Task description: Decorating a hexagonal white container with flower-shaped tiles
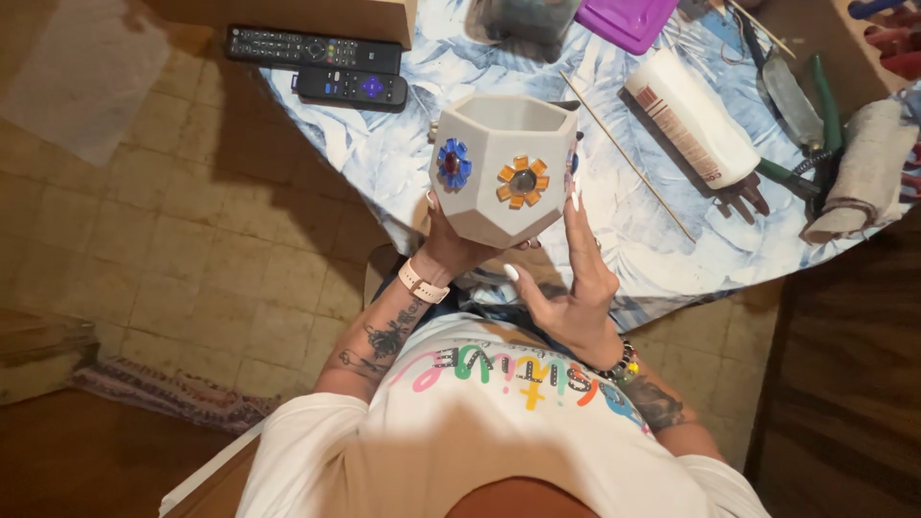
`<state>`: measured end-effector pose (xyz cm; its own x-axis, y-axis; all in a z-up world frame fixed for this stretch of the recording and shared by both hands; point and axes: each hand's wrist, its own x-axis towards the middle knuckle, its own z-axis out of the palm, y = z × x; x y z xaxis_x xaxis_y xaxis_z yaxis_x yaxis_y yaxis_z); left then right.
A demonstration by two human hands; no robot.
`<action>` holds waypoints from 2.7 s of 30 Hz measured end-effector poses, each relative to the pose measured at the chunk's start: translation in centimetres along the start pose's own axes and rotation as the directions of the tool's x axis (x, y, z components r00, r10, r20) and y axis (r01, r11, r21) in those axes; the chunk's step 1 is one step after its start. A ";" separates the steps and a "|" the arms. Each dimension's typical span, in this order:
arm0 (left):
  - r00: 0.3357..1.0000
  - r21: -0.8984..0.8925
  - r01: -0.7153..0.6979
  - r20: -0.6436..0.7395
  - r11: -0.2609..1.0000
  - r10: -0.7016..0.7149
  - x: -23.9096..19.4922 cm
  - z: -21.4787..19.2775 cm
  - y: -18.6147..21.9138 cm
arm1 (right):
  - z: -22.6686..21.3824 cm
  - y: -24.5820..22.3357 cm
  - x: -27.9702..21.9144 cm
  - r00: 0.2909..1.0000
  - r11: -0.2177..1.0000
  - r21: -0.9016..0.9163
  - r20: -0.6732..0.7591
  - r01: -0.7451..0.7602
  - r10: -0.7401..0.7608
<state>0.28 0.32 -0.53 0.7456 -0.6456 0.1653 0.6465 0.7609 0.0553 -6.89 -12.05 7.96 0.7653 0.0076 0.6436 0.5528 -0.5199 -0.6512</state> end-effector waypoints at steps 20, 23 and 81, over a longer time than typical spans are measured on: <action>0.999 -0.036 -0.036 0.034 0.999 0.037 -0.7 -0.7 -0.8 | -4.1 1.4 12.0 0.893 0.932 0.347 0.381 0.104 -0.241; 0.999 -0.049 -0.036 0.013 0.998 0.037 -0.5 -0.8 -0.7 | -4.1 1.4 12.6 0.891 0.948 0.302 0.396 0.100 -0.221; 0.997 -0.122 0.014 0.077 0.992 -0.005 -0.6 -2.1 -1.0 | -3.3 0.2 12.5 0.885 0.980 0.133 0.423 0.151 -0.194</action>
<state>-0.48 -0.23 -2.80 0.7277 -0.6425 0.2401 0.6721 0.7378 -0.0625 1.70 -14.92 17.23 0.7099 0.4684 0.5260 0.7007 -0.3944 -0.5945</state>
